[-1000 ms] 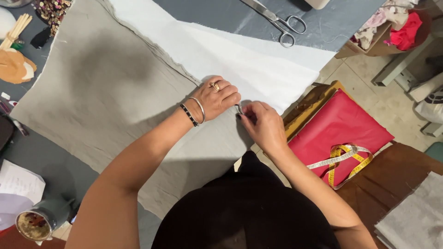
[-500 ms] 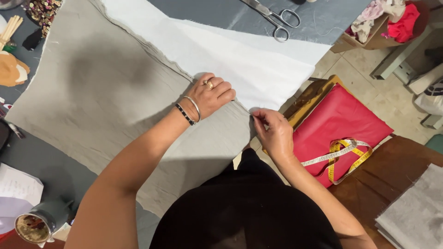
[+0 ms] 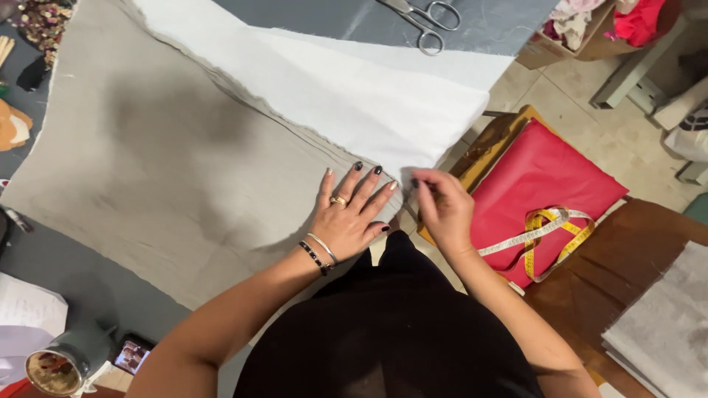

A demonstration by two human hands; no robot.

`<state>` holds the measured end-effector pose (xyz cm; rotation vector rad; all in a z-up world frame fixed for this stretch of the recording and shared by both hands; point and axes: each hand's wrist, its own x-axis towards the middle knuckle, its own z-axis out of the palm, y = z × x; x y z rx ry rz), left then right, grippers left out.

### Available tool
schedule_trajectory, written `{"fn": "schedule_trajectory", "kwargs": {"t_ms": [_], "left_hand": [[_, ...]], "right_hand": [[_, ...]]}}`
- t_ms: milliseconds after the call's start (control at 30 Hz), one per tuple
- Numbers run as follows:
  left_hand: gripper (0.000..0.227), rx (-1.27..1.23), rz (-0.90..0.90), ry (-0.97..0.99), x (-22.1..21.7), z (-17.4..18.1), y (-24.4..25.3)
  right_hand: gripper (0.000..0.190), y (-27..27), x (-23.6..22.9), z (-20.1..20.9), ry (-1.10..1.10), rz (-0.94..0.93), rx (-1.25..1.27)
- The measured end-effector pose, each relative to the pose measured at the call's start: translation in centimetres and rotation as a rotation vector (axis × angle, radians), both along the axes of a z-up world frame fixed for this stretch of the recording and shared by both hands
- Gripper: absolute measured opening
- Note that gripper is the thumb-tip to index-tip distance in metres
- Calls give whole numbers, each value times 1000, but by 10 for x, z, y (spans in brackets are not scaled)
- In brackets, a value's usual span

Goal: Aligning two layers of fabric and securing them together with sewing pins on a work table.

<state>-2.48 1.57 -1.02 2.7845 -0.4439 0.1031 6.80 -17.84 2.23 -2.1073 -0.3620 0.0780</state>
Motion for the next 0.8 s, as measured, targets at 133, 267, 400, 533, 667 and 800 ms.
{"fn": "schedule_trajectory", "kwargs": {"t_ms": [133,267,400,533,667,800], "left_hand": [[69,20,10,107,3,-1,-4],[71,68,19,70,3,5,-7],[71,108,7,81,2,9,-8],[70,150,3,31,4,9,-8],[70,172,-5,5,5,5,-8],[69,173,7,-16,4,4,-10]], "right_hand": [[16,-55,-25,-70,213,-78,149],[31,-48,-21,-76,301,118,172],[30,-36,-18,-67,377,347,236],[23,-41,-30,-111,570,307,430],[22,-37,-25,-95,712,156,565],[18,-39,-25,-100,782,-51,676]]}}
